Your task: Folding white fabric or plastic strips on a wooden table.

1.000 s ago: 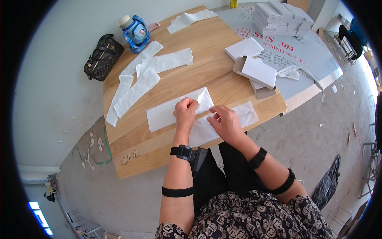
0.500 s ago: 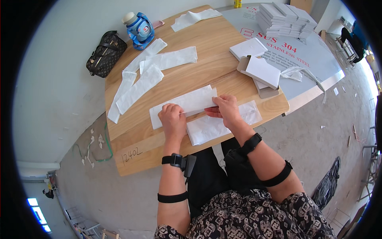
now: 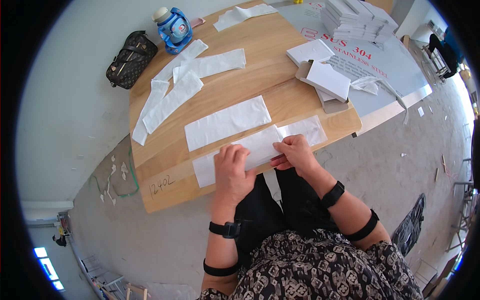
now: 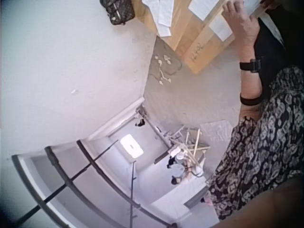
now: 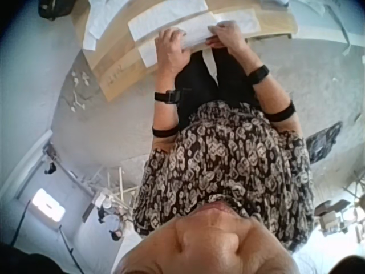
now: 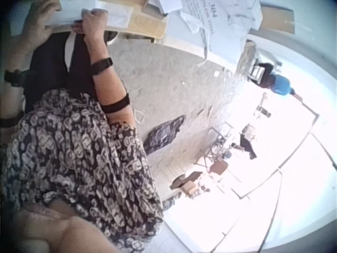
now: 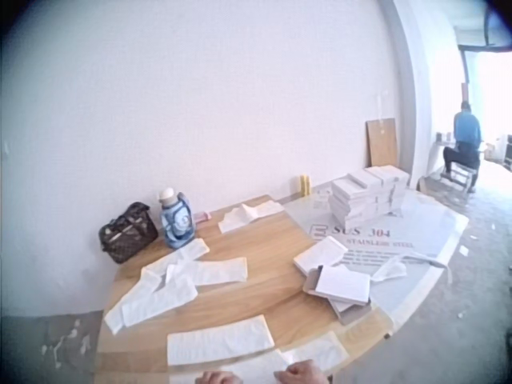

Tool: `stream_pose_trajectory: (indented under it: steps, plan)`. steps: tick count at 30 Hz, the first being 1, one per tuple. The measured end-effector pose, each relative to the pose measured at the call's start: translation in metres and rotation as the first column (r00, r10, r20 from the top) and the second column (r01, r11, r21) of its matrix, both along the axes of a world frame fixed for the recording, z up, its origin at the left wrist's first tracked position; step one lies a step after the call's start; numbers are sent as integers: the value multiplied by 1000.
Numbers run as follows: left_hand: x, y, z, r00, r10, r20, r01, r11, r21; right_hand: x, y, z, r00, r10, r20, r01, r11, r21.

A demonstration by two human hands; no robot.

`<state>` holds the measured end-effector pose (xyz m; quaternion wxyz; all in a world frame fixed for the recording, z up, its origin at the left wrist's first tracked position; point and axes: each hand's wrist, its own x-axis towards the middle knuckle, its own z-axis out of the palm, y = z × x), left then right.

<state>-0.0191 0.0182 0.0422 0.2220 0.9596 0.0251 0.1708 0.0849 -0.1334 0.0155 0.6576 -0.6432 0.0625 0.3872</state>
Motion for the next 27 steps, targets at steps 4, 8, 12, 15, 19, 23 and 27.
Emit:
stream_pose_trajectory:
  steps: [4, 8, 12, 15, 19, 23, 27]
  plan:
    - [14, -11, -14, 990, -140, 1, 140, 988, -64, -1, 0, -5, 999, -5, 43, 6, 1000, -18]
    - [19, -10, -38, 996, -59, 67, 71, 976, -206, -1, -1, -3, 997, 20, 75, -16, 999, -46]
    - [18, -8, -52, 994, 3, 109, 29, 957, -289, -7, -3, 4, 1000, 7, -19, -7, 1000, 9]
    - [18, -6, -56, 994, 63, 86, -23, 912, -410, -13, -8, -3, 998, 59, -20, -57, 995, 77]
    - [19, -4, -56, 998, 47, 49, -21, 902, -431, -21, -3, 0, 995, 87, 40, -86, 996, -35]
    - [17, -6, -52, 999, 29, 32, -14, 917, -399, -23, 9, -2, 976, 84, 203, -43, 979, -198]
    - [16, -7, -54, 997, 25, 70, 7, 907, -422, -29, 13, -14, 922, 54, 383, 32, 976, -214]
